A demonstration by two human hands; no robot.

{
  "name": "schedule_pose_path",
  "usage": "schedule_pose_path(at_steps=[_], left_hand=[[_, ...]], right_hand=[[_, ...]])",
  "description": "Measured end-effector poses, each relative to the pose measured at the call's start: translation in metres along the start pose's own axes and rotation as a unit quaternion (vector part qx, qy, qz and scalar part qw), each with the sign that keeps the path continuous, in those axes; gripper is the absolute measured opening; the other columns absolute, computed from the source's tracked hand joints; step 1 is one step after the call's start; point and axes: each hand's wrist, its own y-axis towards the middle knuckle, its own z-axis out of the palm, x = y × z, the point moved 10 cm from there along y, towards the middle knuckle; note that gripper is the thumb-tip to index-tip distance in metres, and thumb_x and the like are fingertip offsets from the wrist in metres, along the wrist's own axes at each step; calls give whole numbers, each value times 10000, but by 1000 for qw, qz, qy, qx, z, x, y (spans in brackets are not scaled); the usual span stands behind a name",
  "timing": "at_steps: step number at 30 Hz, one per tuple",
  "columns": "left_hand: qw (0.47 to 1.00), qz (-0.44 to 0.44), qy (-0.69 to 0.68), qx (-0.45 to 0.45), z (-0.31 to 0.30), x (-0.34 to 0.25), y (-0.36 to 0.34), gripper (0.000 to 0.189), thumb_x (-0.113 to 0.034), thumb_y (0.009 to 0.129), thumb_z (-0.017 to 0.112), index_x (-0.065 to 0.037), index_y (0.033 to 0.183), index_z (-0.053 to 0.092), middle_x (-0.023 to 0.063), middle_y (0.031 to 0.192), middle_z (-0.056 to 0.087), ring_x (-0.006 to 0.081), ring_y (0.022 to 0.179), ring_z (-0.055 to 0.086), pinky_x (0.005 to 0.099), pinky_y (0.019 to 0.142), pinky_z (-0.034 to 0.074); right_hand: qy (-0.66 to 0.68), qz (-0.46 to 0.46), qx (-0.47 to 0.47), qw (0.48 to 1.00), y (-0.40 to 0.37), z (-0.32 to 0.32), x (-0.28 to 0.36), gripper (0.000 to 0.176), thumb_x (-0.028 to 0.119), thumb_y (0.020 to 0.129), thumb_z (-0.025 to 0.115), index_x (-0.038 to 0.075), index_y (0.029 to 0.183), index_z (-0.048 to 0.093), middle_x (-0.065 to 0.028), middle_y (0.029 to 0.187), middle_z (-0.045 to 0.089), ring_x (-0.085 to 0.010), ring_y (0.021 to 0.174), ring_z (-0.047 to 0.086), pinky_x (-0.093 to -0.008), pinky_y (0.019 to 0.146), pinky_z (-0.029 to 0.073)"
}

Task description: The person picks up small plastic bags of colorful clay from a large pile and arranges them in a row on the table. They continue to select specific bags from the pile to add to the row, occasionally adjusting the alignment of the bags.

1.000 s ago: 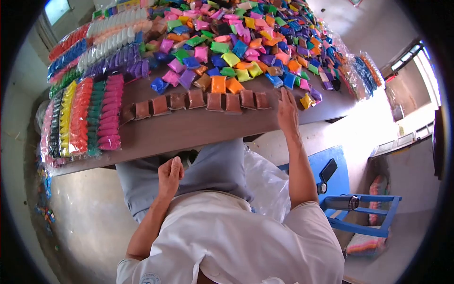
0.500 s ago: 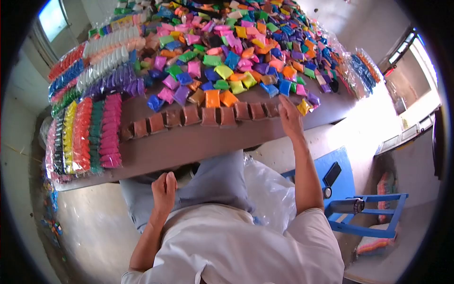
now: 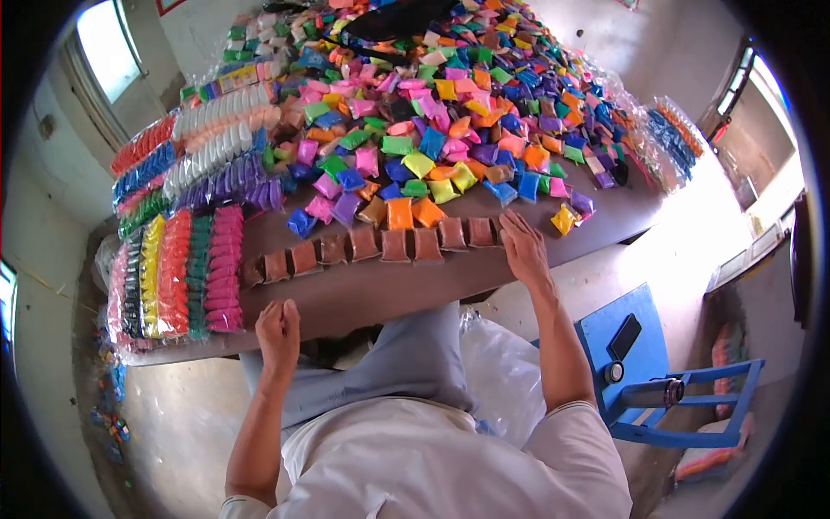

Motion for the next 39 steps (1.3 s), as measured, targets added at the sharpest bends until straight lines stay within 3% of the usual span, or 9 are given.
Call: schedule_pose_path(at_steps=[5, 10, 12, 17, 23, 28, 32, 35, 39], left_hand=[[992, 49, 115, -23, 13, 4, -1, 332, -168, 985, 608, -4, 711, 515, 161, 705, 531, 387, 713, 547, 473, 682, 406], [989, 46, 137, -22, 13, -5, 1, 311, -163, 963, 621, -21, 705, 520, 147, 707, 538, 378, 746, 566, 474, 723, 417], [986, 51, 153, -29, 17, -13, 3, 305, -160, 956, 625, -25, 704, 519, 141, 711, 544, 376, 753, 571, 473, 728, 423], [976, 31, 213, -28, 21, -13, 4, 248, -136, 927, 632, -52, 720, 523, 123, 746, 569, 360, 775, 582, 494, 753, 437], [971, 40, 232, -41, 23, -12, 1, 230, -111, 898, 653, -69, 724, 508, 118, 736, 554, 350, 759, 579, 489, 731, 433], [971, 38, 234, -24, 22, -16, 1, 227, -77, 872, 665, -69, 720, 496, 119, 725, 545, 348, 724, 563, 479, 679, 408], [973, 51, 224, -28, 26, -18, 6, 233, -65, 865, 666, -65, 717, 486, 128, 718, 538, 350, 701, 547, 478, 652, 386], [973, 50, 226, -15, 28, -16, 5, 251, -59, 868, 657, -64, 707, 463, 131, 718, 532, 350, 696, 541, 478, 646, 380], [973, 61, 222, -17, 29, -15, 5, 263, -53, 870, 644, -67, 700, 444, 127, 711, 519, 348, 688, 530, 475, 644, 374]], right_hand=[[146, 20, -8, 989, 20, 1, -30, 299, 226, 1020, 577, 71, 1247, 694, -174, 1329, 659, -330, 1230, 630, -396, 973, 508], [98, 142, -63, 983, 89, -31, -23, 259, 230, 1007, 605, 75, 1185, 713, -155, 940, 735, -315, 916, 724, -392, 810, 549], [153, 17, -186, 970, 136, -28, -12, 239, 235, 975, 630, 62, 1114, 718, -145, 844, 704, -313, 813, 710, -423, 722, 525], [127, 58, -111, 984, 245, 14, -7, 226, 210, 871, 681, 60, 1036, 714, -139, 886, 722, -331, 878, 709, -442, 805, 535], [20, 87, 2, 996, 303, 69, -20, 440, 271, 833, 726, 96, 1237, 706, -183, 1152, 732, -333, 1119, 691, -446, 988, 525], [17, 84, -36, 996, 313, 77, -35, 270, 280, 865, 668, 76, 1008, 774, -196, 964, 745, -365, 958, 727, -456, 878, 563], [182, 90, -157, 967, 294, 54, -79, 270, 262, 905, 710, 42, 1051, 772, -149, 881, 763, -257, 809, 743, -363, 736, 569], [494, 246, -106, 827, 269, 56, -95, 260, 177, 986, 668, -10, 1158, 723, -47, 908, 734, -125, 763, 692, -234, 691, 546], [592, 234, -109, 764, 250, 47, -100, 230, 164, 984, 662, 9, 1148, 707, -53, 900, 718, -131, 770, 679, -262, 695, 552]])
